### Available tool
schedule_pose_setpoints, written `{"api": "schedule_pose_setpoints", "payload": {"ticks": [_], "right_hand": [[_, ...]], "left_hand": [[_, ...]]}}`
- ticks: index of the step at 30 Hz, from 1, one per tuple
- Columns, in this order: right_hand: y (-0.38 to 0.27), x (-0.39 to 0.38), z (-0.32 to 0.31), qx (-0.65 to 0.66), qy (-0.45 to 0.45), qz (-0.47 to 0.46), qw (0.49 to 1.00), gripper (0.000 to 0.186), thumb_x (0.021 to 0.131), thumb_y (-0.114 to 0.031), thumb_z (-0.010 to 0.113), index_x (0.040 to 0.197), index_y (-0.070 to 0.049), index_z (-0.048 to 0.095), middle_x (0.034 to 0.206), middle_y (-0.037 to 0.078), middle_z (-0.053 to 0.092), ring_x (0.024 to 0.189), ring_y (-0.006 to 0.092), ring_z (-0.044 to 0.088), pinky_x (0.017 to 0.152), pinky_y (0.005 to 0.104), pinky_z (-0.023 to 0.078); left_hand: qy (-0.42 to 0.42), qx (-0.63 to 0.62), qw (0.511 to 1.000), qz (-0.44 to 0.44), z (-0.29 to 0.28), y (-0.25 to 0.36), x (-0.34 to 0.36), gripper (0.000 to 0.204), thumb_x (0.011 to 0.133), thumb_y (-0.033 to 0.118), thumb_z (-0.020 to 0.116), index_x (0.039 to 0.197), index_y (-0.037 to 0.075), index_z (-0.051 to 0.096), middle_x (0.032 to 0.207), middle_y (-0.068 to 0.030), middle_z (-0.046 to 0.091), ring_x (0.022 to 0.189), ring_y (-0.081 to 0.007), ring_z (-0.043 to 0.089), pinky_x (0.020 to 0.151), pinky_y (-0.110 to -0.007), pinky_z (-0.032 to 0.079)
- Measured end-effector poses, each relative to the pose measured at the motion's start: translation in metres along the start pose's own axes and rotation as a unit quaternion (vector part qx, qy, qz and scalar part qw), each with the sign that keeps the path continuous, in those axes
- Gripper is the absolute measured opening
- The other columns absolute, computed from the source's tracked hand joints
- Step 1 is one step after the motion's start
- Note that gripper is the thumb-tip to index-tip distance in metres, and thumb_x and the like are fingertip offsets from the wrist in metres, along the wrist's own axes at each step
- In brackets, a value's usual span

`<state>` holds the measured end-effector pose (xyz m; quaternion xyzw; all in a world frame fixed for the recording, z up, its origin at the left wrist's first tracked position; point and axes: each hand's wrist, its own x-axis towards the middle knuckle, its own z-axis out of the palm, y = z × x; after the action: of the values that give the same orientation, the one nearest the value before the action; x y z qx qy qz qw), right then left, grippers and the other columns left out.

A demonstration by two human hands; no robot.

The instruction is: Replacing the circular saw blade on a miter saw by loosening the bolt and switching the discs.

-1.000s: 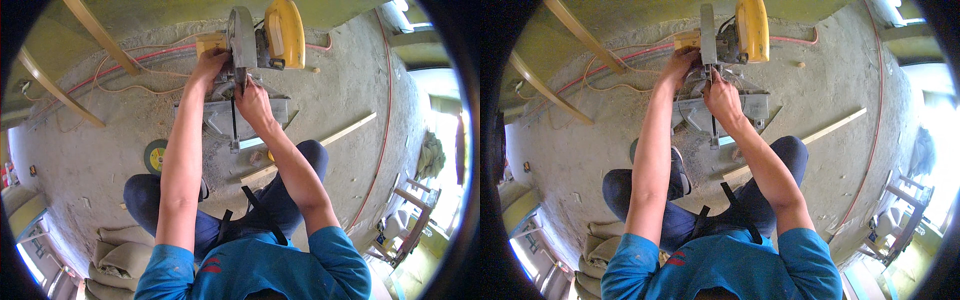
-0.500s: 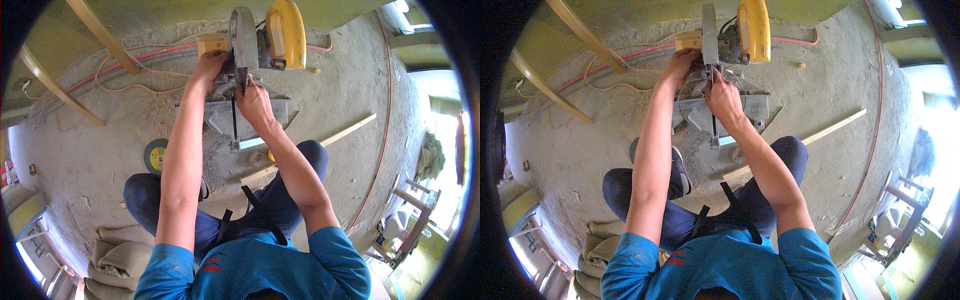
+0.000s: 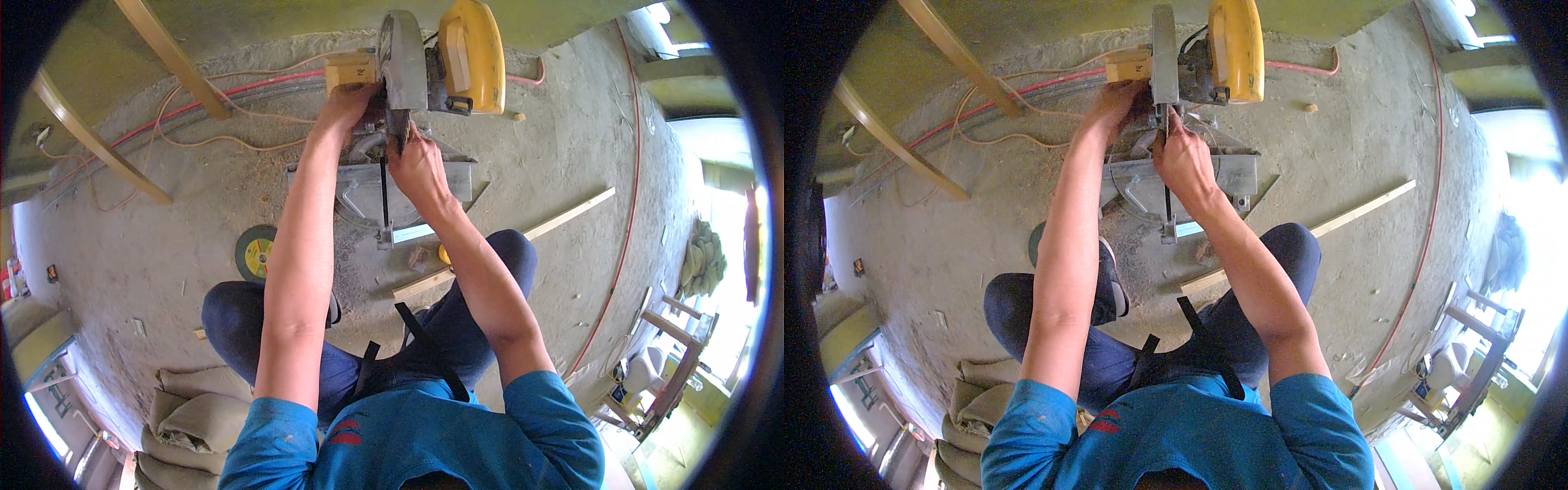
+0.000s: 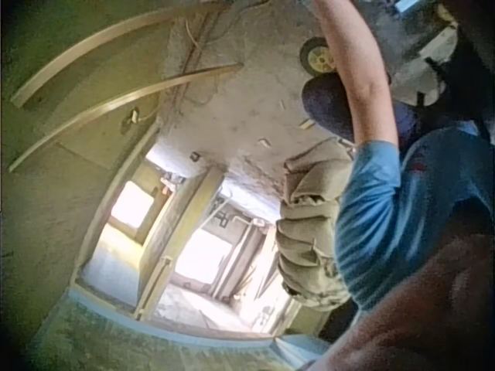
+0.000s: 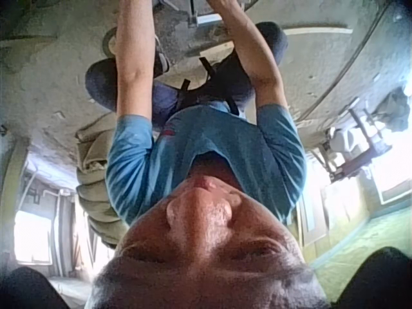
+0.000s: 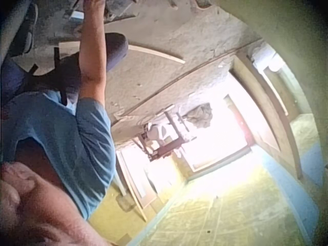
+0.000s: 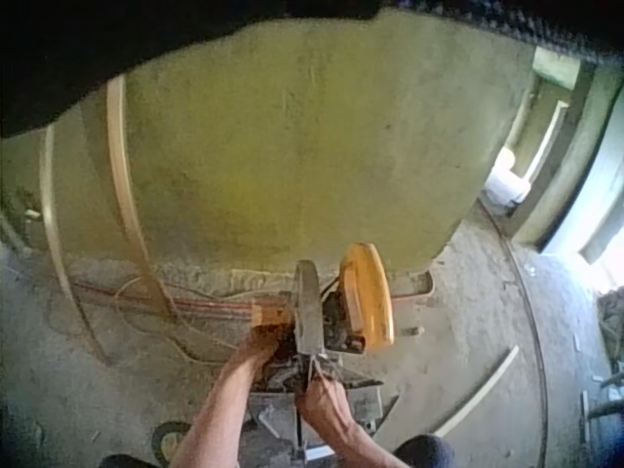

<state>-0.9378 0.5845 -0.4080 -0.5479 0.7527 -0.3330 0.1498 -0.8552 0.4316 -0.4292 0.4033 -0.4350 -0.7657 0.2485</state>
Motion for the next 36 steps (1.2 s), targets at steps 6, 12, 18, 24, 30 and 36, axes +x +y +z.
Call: {"api": "schedule_pose_setpoints", "payload": {"ticks": [6,12,18,24,30,36], "right_hand": [[0.001,0.000,-0.001,-0.008,0.000,-0.001,1.000,0.052,0.084,-0.010,0.055,0.133,0.006,0.043,0.073,0.030,0.062,0.066,0.0454,0.063,0.061,0.0518,0.052],[0.001,0.001,-0.001,-0.009,-0.015,0.011,1.000,0.053,0.084,-0.011,0.056,0.132,0.007,0.043,0.074,0.030,0.062,0.067,0.0451,0.064,0.062,0.0515,0.053],[0.002,0.000,-0.001,-0.021,-0.014,0.019,0.999,0.054,0.082,-0.011,0.058,0.131,0.007,0.044,0.078,0.031,0.063,0.072,0.0453,0.064,0.067,0.0508,0.054],[-0.004,0.002,-0.003,-0.022,-0.027,0.030,0.999,0.054,0.084,-0.014,0.058,0.132,0.006,0.045,0.082,0.031,0.064,0.074,0.0455,0.065,0.068,0.0507,0.054],[-0.005,0.002,-0.007,-0.011,-0.031,0.049,0.998,0.053,0.083,-0.013,0.058,0.131,0.006,0.046,0.082,0.031,0.064,0.075,0.0455,0.065,0.068,0.0509,0.054],[0.000,0.001,-0.003,-0.009,-0.008,0.017,1.000,0.053,0.082,-0.012,0.059,0.130,0.007,0.046,0.082,0.031,0.064,0.075,0.0455,0.064,0.068,0.0506,0.054]], "left_hand": [[-0.020,-0.014,1.000,-0.004,0.000,0.003,-0.002,0.022,0.092,0.016,0.059,0.104,-0.001,0.067,0.085,-0.0069,0.068,0.073,-0.0164,0.064,0.068,-0.029,0.051],[-0.015,0.008,0.999,0.030,-0.005,-0.003,0.004,0.023,0.091,0.019,0.061,0.104,0.001,0.067,0.089,-0.0072,0.068,0.074,-0.0151,0.063,0.068,-0.030,0.050],[-0.040,-0.008,0.999,-0.013,-0.003,0.005,-0.005,0.024,0.092,0.019,0.061,0.108,0.002,0.065,0.094,-0.0069,0.067,0.080,-0.0157,0.063,0.071,-0.030,0.051],[-0.030,0.017,0.999,0.001,-0.005,0.003,0.001,0.020,0.092,0.014,0.059,0.107,0.002,0.063,0.092,-0.0066,0.067,0.080,-0.0171,0.064,0.072,-0.031,0.054],[-0.023,0.019,1.000,-0.011,0.000,0.003,0.002,0.023,0.089,0.015,0.062,0.106,0.000,0.065,0.090,-0.0073,0.068,0.078,-0.0167,0.064,0.070,-0.031,0.053],[-0.030,0.015,0.999,0.004,-0.001,0.001,0.004,0.026,0.092,0.021,0.061,0.106,0.000,0.065,0.087,-0.0060,0.068,0.073,-0.0157,0.063,0.066,-0.031,0.052]]}}
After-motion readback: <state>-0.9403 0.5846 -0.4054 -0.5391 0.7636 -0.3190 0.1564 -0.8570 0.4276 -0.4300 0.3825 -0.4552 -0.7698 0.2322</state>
